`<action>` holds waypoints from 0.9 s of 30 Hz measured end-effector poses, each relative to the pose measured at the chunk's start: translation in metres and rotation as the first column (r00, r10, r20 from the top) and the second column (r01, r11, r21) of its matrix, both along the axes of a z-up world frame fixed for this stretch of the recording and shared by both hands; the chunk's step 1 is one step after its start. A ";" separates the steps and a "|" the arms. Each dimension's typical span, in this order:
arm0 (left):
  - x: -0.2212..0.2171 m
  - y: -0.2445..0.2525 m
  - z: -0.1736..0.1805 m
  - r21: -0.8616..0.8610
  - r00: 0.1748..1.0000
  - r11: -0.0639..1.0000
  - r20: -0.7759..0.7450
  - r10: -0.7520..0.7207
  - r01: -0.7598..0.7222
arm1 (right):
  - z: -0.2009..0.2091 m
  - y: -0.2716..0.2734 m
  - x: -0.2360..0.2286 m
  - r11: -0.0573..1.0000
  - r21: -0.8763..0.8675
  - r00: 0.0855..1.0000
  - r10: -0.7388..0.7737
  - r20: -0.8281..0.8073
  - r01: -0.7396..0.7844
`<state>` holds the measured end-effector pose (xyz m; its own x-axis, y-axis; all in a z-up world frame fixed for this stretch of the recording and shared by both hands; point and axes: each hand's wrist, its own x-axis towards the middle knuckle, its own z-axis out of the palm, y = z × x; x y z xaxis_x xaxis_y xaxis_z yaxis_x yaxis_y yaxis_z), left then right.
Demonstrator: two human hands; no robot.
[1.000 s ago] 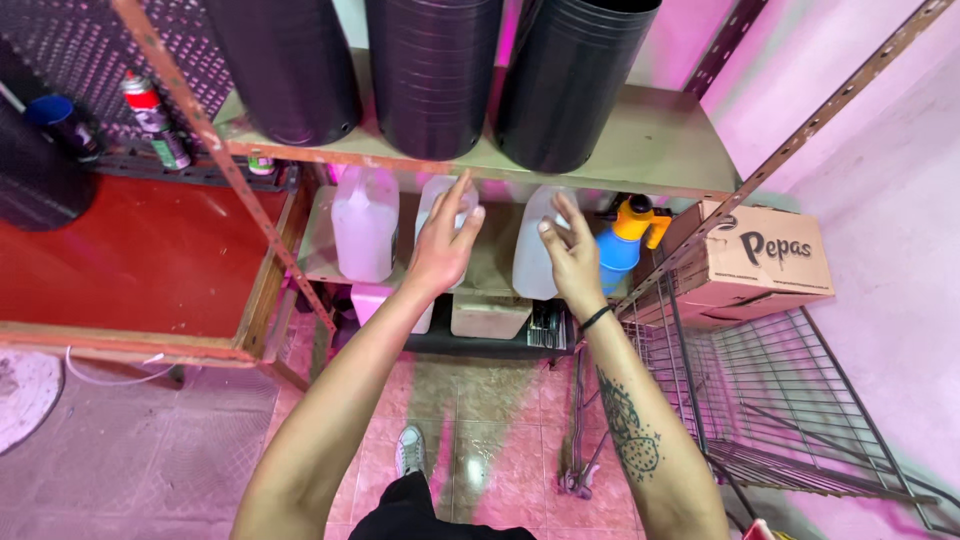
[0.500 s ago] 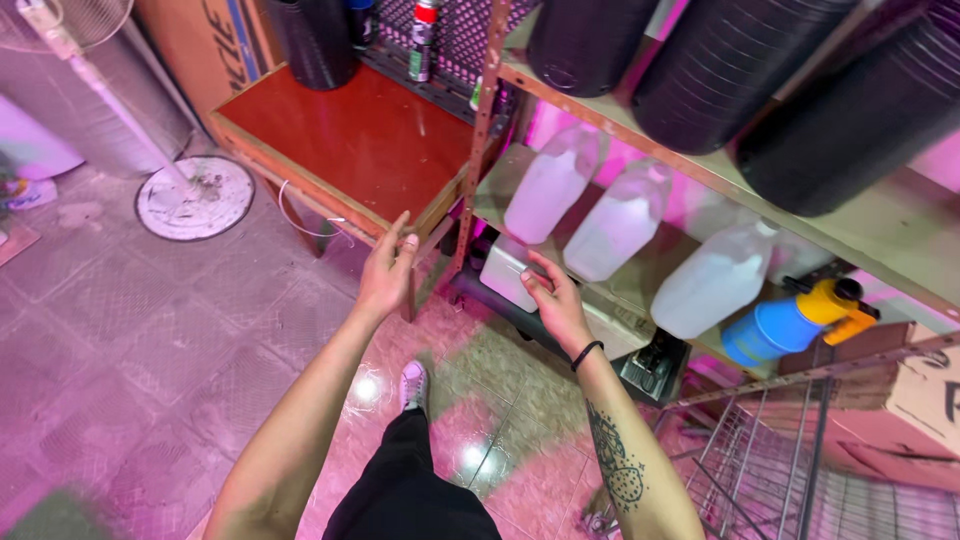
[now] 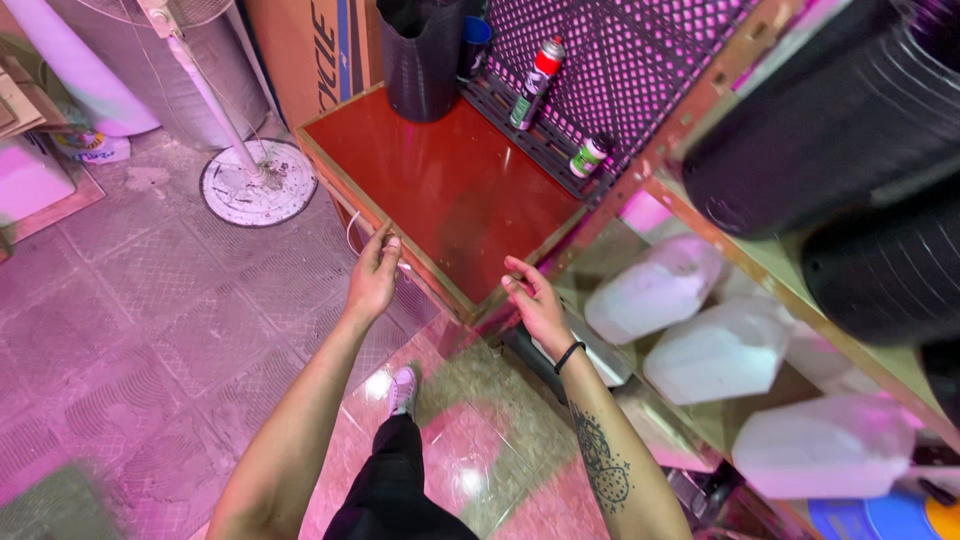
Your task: The person moves several white plastic jugs and black plastic pots between a red table and a metal shelving unit. They also move a blue and yellow pressure sprayer. Finally, the person wipes the top shelf with a yellow cloth.
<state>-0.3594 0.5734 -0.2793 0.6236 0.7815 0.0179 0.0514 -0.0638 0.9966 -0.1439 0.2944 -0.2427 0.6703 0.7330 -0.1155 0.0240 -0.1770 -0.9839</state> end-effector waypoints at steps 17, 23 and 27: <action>0.215 0.282 -0.004 -0.250 0.967 0.962 -0.252 0.045 -0.110 | -0.051 0.343 0.220 0.992 -0.125 0.991 -0.012 -0.132 -0.005; 0.268 0.338 -0.021 -0.255 0.966 0.957 -0.247 0.076 -0.140 | -0.038 0.426 0.255 0.994 -0.085 0.964 -0.092 -0.249 0.072; 0.298 0.370 -0.031 -0.241 0.956 0.959 -0.281 0.079 -0.150 | -0.046 0.471 0.274 0.972 -0.076 0.898 -0.233 -0.372 0.221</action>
